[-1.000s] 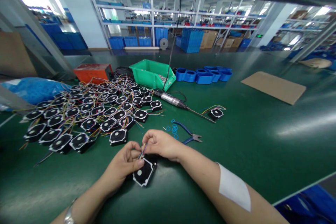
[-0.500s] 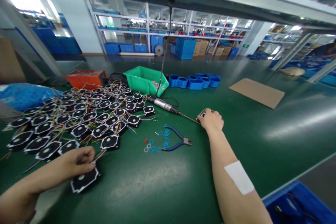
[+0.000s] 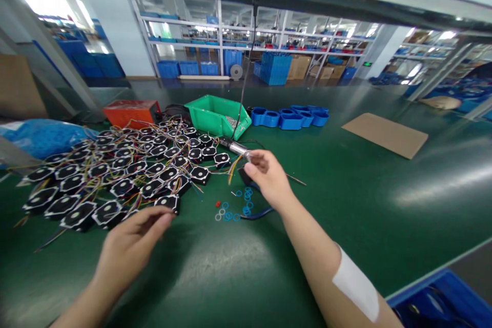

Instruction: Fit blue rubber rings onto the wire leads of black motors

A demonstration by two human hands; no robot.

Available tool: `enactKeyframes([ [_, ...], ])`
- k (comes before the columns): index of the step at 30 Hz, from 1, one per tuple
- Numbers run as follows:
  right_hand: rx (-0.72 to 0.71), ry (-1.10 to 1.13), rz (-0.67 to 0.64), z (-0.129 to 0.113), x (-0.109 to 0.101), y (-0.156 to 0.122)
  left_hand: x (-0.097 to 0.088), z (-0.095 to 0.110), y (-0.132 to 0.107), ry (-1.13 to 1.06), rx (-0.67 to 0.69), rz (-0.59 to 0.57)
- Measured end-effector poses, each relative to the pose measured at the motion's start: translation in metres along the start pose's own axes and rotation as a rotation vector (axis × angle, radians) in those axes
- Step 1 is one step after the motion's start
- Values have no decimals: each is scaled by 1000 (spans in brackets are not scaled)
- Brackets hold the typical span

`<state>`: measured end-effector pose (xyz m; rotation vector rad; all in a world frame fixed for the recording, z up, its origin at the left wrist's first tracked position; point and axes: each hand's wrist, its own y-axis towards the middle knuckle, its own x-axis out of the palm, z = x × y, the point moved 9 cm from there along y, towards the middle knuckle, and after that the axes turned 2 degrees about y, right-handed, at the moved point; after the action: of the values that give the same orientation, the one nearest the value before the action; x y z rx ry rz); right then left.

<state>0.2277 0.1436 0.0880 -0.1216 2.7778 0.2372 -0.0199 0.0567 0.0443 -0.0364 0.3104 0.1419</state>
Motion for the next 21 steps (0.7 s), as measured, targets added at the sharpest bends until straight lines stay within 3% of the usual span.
enactKeyframes([
  [3,8,384,-383,-22,74,-37,59,-13,-16,-595,-244,-385],
  [5,12,366,-496,-29,102,-59,78,-9,-23,-820,-269,-505],
  [7,-63,200,-534,-34,115,-70,83,-9,-25,-915,-274,-536],
  [11,-235,-154,-546,-32,113,-63,80,-22,-24,-948,-344,-481],
  [16,-48,-639,-336,13,81,-24,75,-34,-19,-927,-428,-390],
  [18,3,-825,-346,29,80,-19,75,-35,-17,-920,-445,-375],
  [21,4,-883,-379,40,86,-20,78,-35,-15,-922,-449,-374],
])
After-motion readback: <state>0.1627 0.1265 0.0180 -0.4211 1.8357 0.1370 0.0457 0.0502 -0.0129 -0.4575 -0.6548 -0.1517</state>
